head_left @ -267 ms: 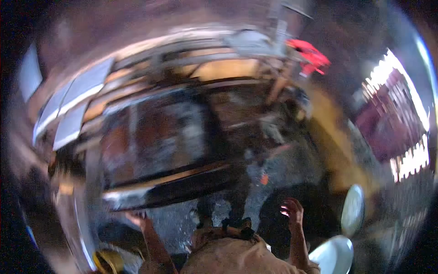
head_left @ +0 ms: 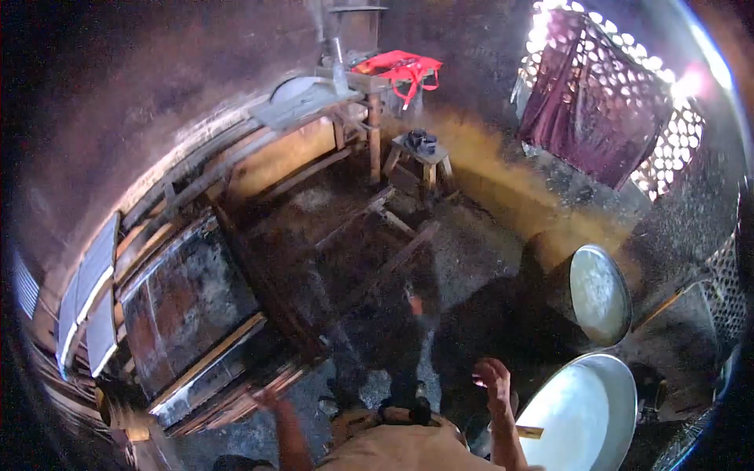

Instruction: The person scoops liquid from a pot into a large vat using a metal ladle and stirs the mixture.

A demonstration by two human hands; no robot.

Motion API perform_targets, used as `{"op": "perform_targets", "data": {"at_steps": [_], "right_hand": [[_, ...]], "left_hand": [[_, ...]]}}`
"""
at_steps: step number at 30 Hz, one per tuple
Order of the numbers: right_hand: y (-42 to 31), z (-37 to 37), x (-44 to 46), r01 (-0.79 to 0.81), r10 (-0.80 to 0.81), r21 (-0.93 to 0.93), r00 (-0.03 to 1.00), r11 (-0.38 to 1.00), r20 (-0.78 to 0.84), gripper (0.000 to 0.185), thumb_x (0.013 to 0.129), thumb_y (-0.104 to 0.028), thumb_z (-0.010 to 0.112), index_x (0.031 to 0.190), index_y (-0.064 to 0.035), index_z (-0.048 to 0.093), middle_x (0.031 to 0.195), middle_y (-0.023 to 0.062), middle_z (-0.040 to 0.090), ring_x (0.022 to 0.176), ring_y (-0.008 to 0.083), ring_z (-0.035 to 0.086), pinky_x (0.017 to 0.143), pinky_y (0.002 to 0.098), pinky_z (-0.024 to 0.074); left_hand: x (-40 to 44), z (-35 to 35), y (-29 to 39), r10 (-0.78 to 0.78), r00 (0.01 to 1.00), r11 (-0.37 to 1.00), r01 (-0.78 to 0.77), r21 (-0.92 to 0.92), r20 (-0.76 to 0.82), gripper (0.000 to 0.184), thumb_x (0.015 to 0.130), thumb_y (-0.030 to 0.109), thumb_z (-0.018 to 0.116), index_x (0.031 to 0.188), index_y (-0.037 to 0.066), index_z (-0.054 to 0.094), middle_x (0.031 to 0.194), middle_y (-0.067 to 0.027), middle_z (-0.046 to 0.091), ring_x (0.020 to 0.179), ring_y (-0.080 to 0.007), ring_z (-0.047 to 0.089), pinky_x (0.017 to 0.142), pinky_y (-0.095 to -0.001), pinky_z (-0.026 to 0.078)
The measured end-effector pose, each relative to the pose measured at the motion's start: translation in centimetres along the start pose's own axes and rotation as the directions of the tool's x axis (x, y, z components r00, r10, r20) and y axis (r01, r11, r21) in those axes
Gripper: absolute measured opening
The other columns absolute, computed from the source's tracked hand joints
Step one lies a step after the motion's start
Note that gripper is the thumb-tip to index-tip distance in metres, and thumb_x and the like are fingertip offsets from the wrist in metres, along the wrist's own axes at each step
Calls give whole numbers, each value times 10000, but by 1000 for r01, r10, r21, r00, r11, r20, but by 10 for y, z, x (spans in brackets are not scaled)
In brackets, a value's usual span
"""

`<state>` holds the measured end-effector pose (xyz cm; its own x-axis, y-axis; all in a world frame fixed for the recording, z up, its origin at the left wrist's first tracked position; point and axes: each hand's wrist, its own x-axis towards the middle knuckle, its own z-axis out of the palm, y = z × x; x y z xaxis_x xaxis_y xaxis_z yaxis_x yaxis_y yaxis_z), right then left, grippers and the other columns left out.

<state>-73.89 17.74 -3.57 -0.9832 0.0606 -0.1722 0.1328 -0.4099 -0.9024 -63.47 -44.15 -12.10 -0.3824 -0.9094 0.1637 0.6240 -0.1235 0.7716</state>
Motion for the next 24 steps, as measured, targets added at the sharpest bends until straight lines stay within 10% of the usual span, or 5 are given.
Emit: {"op": "perform_targets", "data": {"at_steps": [5, 11, 17, 20, 24], "right_hand": [[-36, -161, -63, -100, 91, -37, 976, 994, -200, 303, 866, -229, 601, 1089, -25, 579, 892, 80, 662, 713, 180, 663, 589, 275, 529], [-80, -246, -71, 34, -184, -471, 943, 882, -276, 298, 816, -240, 670, 999, -8, 634, 947, 84, 658, 825, 212, 616, 709, 330, 496], [-127, -345, -112, -302, -5, -944, 952, 132, -305, 574, 697, -392, 741, 1121, -36, 586, 1122, 152, 583, 1074, 325, 535, 931, 477, 376], [-132, -340, -178, -484, 361, -872, 802, -74, -476, 555, 654, -451, 747, 1047, -68, 661, 1064, 162, 626, 1057, 332, 564, 954, 564, 362], [-99, -342, -202, -604, 513, -752, 573, -263, -639, 348, 661, -389, 737, 830, -85, 719, 925, 137, 670, 989, 353, 591, 988, 697, 250]], "left_hand": [[-289, 254, -69, -748, 656, 594, 595, 541, 99, 429, 890, 470, 485, 1123, 117, 559, 1047, -71, 596, 919, -245, 561, 775, -395, 466], [-402, 466, -122, -458, -117, 800, -487, 351, 881, 269, 809, 157, 705, 1042, 51, 621, 1023, -78, 652, 981, -198, 606, 871, -322, 475], [-446, 604, -142, -688, -531, 207, 510, 835, 495, 576, 877, 481, 547, 1272, 63, 499, 1225, -135, 582, 1063, -278, 583, 878, -407, 484], [-439, 470, -292, -964, -69, 264, -289, 920, 255, 754, 830, 640, 477, 1341, 88, 418, 1292, -150, 527, 1075, -307, 580, 805, -505, 496], [-421, 426, -338, -956, -218, -155, -183, 971, -194, 583, 828, 554, 520, 1165, 84, 450, 1112, -94, 556, 925, -271, 574, 710, -462, 467]]}}
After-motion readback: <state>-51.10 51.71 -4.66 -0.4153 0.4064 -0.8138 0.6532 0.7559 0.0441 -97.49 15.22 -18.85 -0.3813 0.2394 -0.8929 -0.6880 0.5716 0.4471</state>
